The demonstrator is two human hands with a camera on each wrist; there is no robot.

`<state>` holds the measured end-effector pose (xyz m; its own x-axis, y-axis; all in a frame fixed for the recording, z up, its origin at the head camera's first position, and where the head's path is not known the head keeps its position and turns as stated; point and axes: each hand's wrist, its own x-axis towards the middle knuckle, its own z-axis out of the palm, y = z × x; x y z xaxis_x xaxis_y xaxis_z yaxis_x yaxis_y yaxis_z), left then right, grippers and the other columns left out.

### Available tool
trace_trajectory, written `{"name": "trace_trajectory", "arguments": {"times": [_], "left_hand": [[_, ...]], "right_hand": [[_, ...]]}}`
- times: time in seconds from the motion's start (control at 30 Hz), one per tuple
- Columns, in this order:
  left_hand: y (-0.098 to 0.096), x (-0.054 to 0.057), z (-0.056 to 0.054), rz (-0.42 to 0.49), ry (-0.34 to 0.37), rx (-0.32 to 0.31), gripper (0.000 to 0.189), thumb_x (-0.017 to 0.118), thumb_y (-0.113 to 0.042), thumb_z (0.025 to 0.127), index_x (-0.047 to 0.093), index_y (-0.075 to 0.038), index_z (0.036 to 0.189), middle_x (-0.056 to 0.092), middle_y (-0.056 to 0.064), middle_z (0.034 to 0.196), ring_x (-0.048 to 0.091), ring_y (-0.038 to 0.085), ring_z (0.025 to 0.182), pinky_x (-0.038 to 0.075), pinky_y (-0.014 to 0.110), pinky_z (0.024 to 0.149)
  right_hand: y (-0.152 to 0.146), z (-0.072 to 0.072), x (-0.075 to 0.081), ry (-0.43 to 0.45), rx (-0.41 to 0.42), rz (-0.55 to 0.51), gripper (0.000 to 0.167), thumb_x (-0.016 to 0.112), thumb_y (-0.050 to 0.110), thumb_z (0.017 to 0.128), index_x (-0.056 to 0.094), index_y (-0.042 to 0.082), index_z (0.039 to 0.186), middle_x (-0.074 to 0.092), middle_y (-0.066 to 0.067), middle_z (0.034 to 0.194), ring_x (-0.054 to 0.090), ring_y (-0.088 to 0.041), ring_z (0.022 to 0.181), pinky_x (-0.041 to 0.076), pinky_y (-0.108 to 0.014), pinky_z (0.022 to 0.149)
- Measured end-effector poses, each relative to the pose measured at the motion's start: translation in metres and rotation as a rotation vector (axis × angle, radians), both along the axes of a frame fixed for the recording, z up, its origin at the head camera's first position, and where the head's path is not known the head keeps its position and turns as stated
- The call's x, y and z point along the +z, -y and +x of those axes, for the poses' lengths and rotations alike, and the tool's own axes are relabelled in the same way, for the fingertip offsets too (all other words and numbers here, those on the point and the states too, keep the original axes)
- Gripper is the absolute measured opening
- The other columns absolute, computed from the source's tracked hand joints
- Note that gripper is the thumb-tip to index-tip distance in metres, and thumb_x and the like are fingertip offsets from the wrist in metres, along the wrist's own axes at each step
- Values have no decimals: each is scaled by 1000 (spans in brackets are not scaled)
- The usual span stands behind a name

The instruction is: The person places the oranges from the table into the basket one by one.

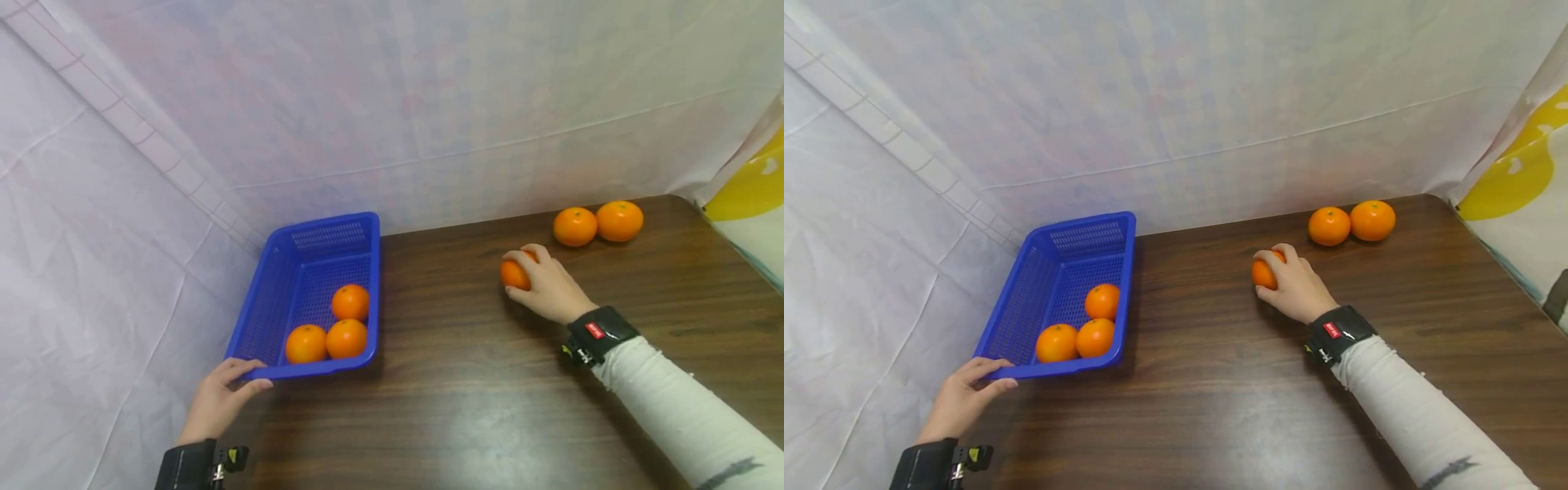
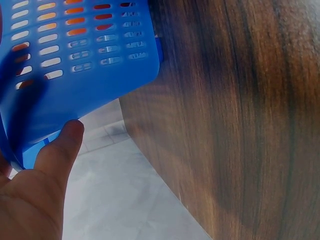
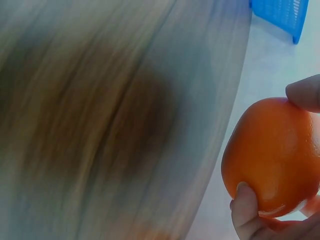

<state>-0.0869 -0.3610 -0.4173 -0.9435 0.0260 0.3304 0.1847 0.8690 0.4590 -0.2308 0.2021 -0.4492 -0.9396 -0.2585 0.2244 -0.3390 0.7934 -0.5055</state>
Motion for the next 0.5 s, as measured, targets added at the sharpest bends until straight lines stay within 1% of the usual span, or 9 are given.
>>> {"name": "trace_trajectory", "arguments": {"times": [0.13, 0.37, 0.5], "left_hand": [[0, 0, 0, 5, -6, -4, 27, 90, -16, 73, 79, -12, 98, 70, -1, 92, 54, -8, 82, 42, 10, 71], [0, 0, 0, -2, -9, -5, 27, 90, -15, 73, 79, -11, 97, 70, 0, 92, 54, -8, 83, 41, 8, 72], [0, -1, 0, 0, -12, -8, 27, 90, -15, 73, 79, -11, 97, 70, 0, 92, 54, -8, 82, 41, 9, 71]], "right_hand": [[11, 0, 0, -13, 12, -4, 56, 75, 26, 88, 51, 17, 138, 39, -24, 142, 55, -50, 106, 49, -61, 86], [29, 1, 0, -18, 25, -23, 55, 76, 26, 87, 53, 19, 137, 41, -21, 142, 55, -48, 106, 49, -59, 87], [40, 0, 1, -21, 47, -23, 56, 76, 28, 88, 52, 19, 138, 41, -20, 142, 55, -48, 107, 50, -59, 87]]}}
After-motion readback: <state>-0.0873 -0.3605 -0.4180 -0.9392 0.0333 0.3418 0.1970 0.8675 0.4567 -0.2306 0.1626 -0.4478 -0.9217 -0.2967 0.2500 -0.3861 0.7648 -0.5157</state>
